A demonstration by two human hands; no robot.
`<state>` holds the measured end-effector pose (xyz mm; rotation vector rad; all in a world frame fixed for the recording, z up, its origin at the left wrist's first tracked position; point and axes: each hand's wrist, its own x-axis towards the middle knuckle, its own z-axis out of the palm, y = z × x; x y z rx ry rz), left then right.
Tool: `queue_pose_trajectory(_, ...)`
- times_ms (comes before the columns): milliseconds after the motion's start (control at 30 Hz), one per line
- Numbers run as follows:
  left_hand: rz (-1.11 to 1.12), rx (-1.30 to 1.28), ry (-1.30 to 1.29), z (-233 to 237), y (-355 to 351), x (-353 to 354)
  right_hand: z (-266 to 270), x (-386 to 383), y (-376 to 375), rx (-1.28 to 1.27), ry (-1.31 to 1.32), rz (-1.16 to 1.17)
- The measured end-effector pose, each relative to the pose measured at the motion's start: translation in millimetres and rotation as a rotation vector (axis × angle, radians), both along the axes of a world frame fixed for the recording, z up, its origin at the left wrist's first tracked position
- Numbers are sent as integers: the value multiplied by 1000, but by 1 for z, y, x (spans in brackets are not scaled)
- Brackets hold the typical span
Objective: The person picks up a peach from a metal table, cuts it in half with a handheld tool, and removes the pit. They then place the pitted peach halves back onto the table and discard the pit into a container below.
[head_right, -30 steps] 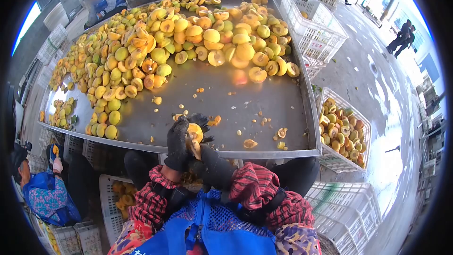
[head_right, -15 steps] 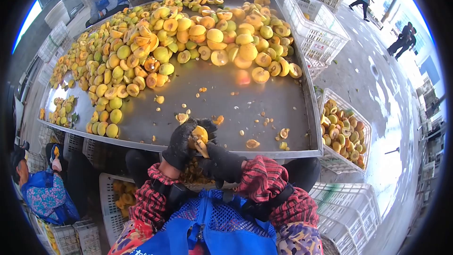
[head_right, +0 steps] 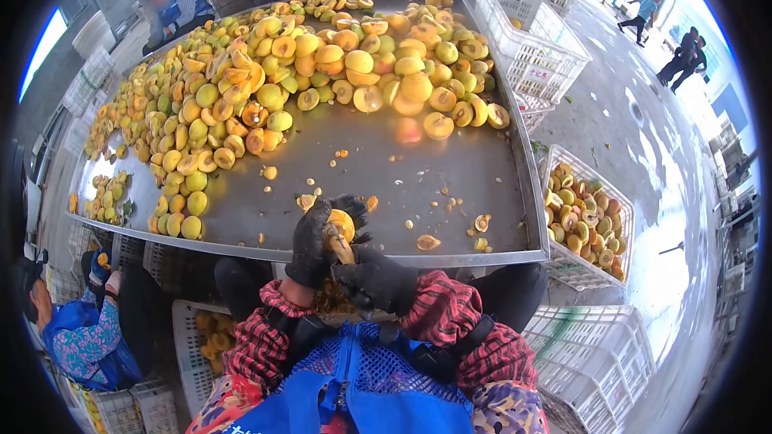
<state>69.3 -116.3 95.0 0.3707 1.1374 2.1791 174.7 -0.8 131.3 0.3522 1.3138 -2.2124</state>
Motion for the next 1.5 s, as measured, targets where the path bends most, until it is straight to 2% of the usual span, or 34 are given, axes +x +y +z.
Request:
queue_pose_trajectory(67,57,1,37,-13,5,1,-14,2,-7,5,110,-52)
queue_pose_trajectory(100,86,2,55,-17,7,2,-16,3,-8,-38,109,-75)
queue_pose_trajectory(200,113,101,-138,-14,14,7,0,7,-11,-262,-4,-137)
queue_pose_trajectory(400,183,117,-180,-14,17,23,-8,16,-10,-328,3,-179)
queue_pose_trajectory(500,131,200,-456,-13,11,24,-12,26,-10,-267,205,-178)
queue_pose_trajectory(600,152,-6,-20,-20,5,18,-2,33,-9,-210,147,-188)
queue_pose_trajectory(633,206,43,-152,-18,-1,16,2,35,-7,-176,180,-153)
queue_pose_trajectory(700,316,141,-425,21,-20,19,7,43,-5,-109,236,-80)
queue_pose_trajectory(767,393,177,-313,31,-64,14,-1,46,-5,-50,158,-31)
queue_pose_trajectory(833,569,20,-31,31,-122,9,-14,47,-4,24,72,42)
queue_pose_trajectory(867,646,38,-1,15,-164,-2,-38,45,-7,313,132,115)
queue_pose_trajectory(933,734,-186,59,-5,-268,-3,-79,50,-11,808,244,304)
queue_pose_trajectory(967,812,-772,282,-12,-301,7,-95,53,-13,1055,288,404)
queue_pose_trajectory(1000,608,-1124,105,-29,-339,5,-110,54,-10,972,269,390)
queue_pose_trajectory(1033,629,-1418,293,-31,-338,6,-123,55,-6,889,252,372)
queue_pose_trajectory(1100,636,-1987,700,-33,-326,5,-111,53,2,801,233,337)
queue_pose_trajectory(1133,812,-1636,838,-37,-314,-5,-103,57,4,797,233,322)
queue_pose_trajectory(1167,762,-1293,530,-10,-273,-10,-91,60,8,796,233,309)
queue_pose_trajectory(1200,693,-942,236,21,-227,-25,-88,62,14,688,269,308)
queue_pose_trajectory(1267,464,-820,141,32,-166,-80,-81,66,28,467,343,301)
queue_pose_trajectory(1333,421,-750,199,63,-69,-90,-52,68,41,369,182,196)
queue_pose_trajectory(1400,233,-596,272,43,-6,-130,-17,69,66,207,72,125)
queue_pose_trajectory(1500,72,-576,445,34,106,-147,-32,79,108,-18,177,-84)
